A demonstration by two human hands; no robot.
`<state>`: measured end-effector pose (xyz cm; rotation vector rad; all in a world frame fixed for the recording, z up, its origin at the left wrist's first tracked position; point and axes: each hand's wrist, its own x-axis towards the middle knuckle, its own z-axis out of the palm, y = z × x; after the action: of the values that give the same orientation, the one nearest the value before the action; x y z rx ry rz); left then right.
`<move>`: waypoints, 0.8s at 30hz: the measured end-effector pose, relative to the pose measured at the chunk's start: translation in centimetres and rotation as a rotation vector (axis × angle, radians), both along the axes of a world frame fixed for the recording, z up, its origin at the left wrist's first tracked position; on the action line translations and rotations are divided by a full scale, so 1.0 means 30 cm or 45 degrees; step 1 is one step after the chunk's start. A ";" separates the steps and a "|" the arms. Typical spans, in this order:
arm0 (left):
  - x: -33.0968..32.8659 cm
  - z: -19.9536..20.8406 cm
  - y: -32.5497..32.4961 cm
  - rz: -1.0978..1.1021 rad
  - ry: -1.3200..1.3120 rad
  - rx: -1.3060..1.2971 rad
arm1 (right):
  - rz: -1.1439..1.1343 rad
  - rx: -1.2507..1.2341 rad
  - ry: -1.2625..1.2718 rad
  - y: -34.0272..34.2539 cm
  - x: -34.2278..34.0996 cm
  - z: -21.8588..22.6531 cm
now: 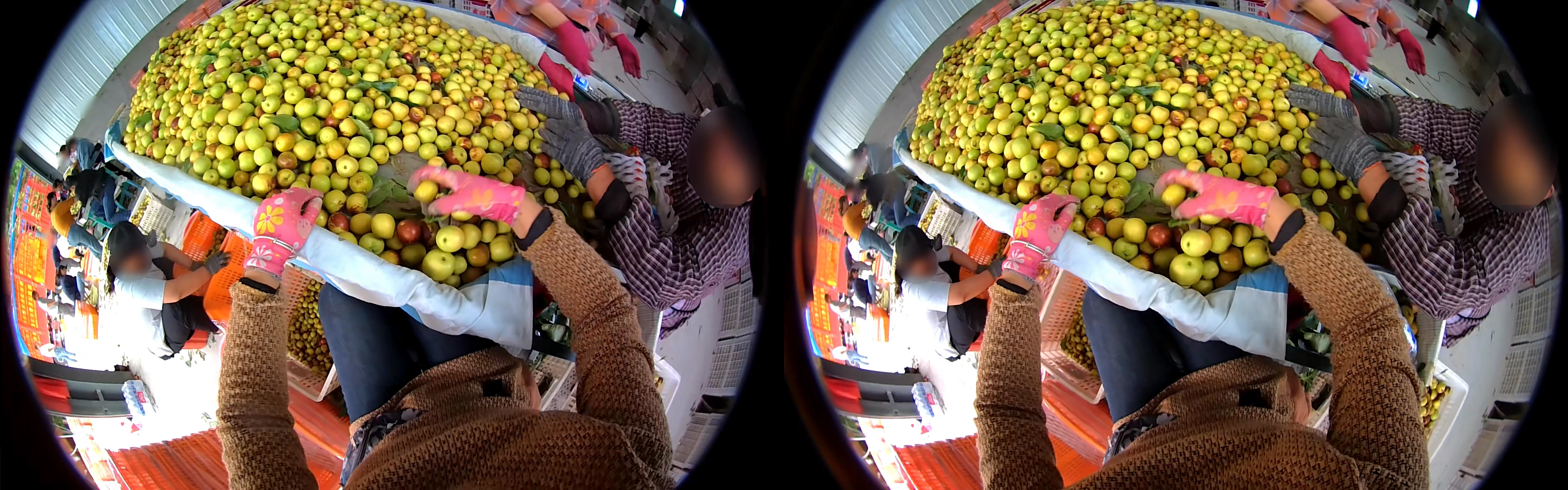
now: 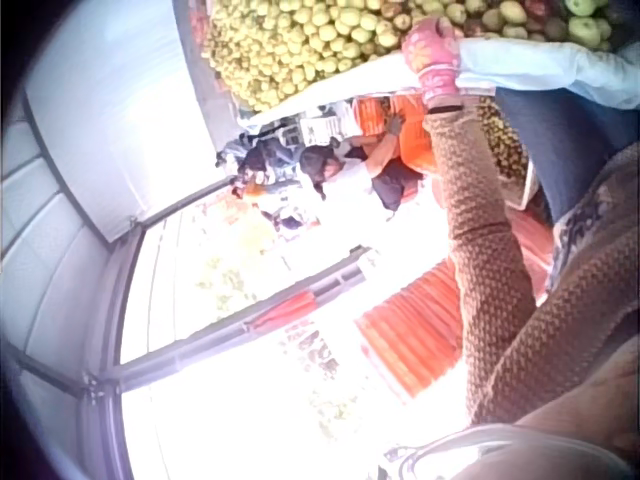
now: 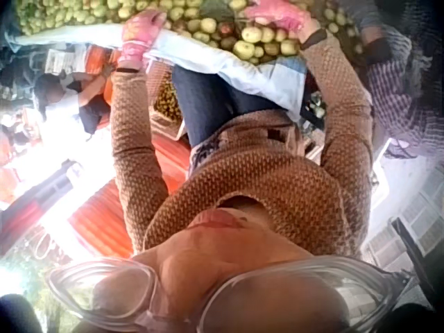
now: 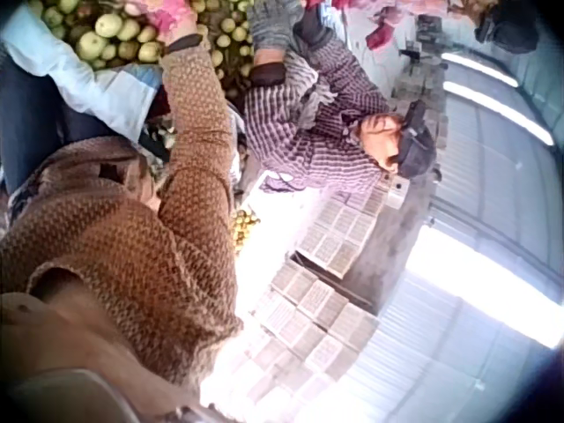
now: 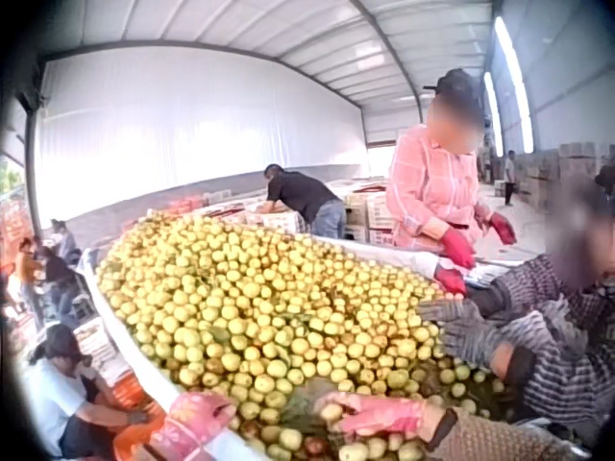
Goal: The person sorts green apples on a large table, picking them up and placing them into a white crate. They wear pink gloves and work alongside other people in a busy market setting.
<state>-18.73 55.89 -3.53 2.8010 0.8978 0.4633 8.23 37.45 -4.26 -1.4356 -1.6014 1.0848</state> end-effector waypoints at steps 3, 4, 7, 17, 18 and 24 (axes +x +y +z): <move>-0.006 -0.014 0.013 -0.032 -0.011 0.045 | -0.372 -0.229 1.067 -0.089 0.072 0.026; -0.002 -0.013 0.013 -0.042 -0.001 0.049 | -0.503 -0.159 1.318 -0.105 0.091 0.022; -0.001 -0.003 0.002 -0.052 -0.004 0.064 | -0.648 -0.091 1.434 -0.104 0.173 0.027; 0.007 0.026 -0.026 -0.016 -0.054 -0.004 | -0.748 -0.159 -0.903 0.454 0.277 -0.075; 0.016 0.021 -0.019 -0.029 -0.061 -0.008 | -0.774 -0.084 -1.068 0.436 0.243 -0.061; -0.015 0.025 -0.018 0.003 -0.028 -0.022 | -0.474 -0.081 -1.157 0.399 0.077 -0.028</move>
<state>-19.17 55.34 -2.77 2.7742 0.8961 0.4837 10.55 49.42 -5.11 -2.3476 -1.7445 0.2438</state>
